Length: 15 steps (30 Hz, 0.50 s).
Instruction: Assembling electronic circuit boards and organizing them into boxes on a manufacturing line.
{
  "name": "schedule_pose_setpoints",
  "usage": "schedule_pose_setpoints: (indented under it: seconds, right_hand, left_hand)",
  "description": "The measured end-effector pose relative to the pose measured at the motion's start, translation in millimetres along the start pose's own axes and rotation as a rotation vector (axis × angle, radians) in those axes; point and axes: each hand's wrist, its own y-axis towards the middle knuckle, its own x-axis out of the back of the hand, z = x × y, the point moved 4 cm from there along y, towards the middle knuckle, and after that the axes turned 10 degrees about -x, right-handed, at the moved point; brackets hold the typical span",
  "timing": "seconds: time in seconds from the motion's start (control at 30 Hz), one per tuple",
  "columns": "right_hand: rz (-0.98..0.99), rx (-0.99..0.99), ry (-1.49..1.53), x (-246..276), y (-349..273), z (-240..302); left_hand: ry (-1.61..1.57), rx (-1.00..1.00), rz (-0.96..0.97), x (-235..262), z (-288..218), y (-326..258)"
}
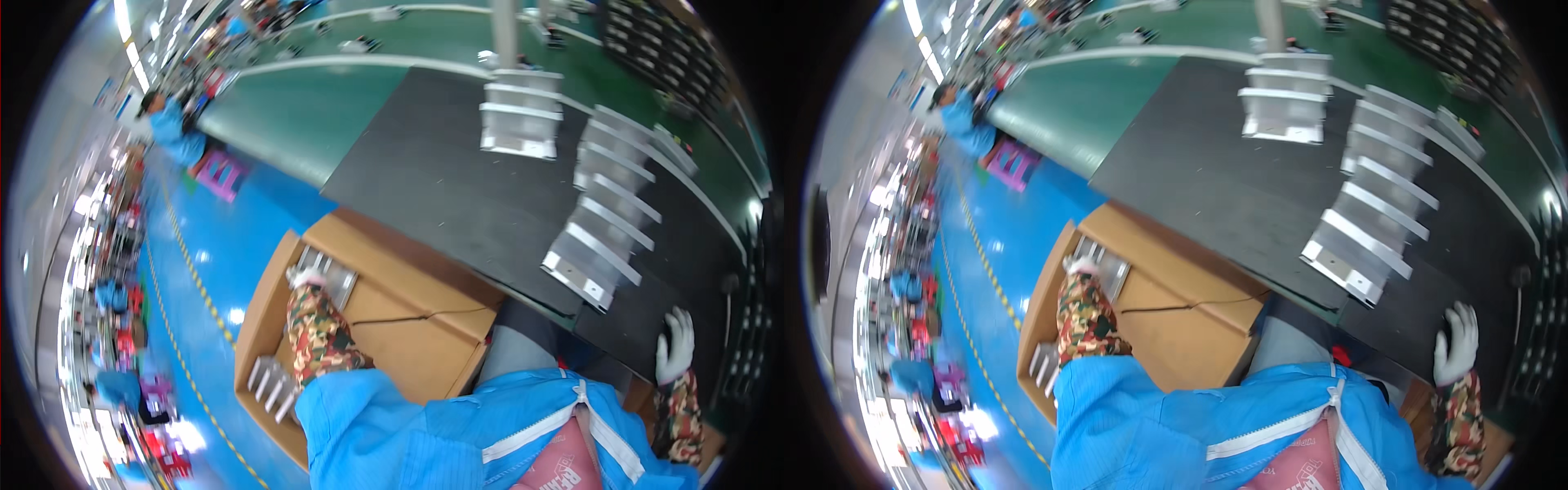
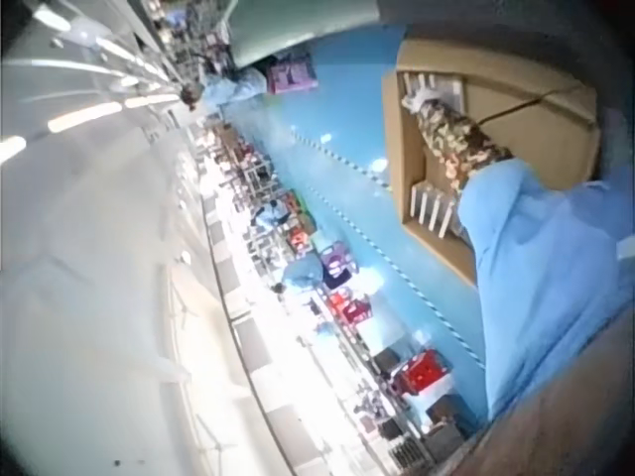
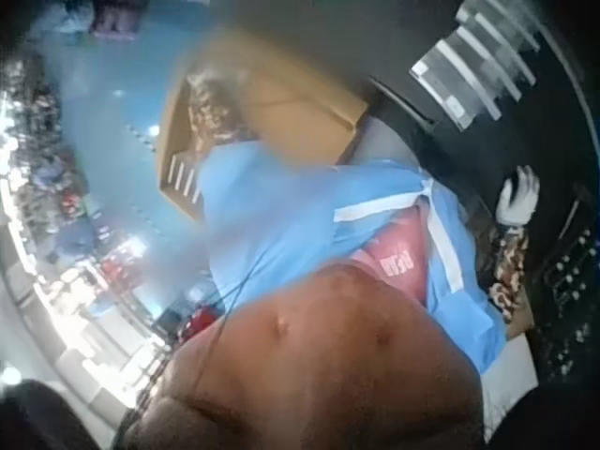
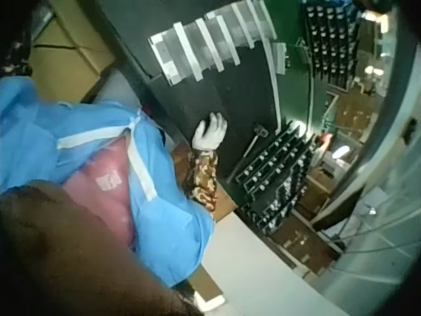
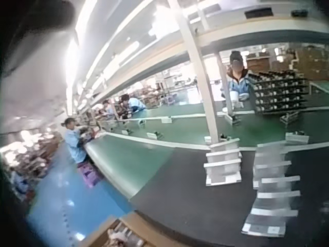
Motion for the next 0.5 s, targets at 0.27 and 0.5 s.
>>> schedule_pose_setpoints:
  seconds: [0.27, 0.5]
  right_hand:
    - [-0.062, -0.067, -0.036, 21, -14, 5]
    - [-0.058, -0.047, -0.011, 15, -9, 2]
  left_hand:
    - [-0.2, -0.246, -0.267, 54, -79, -52]
    - [-0.258, -0.447, -0.552, 55, -72, -164]
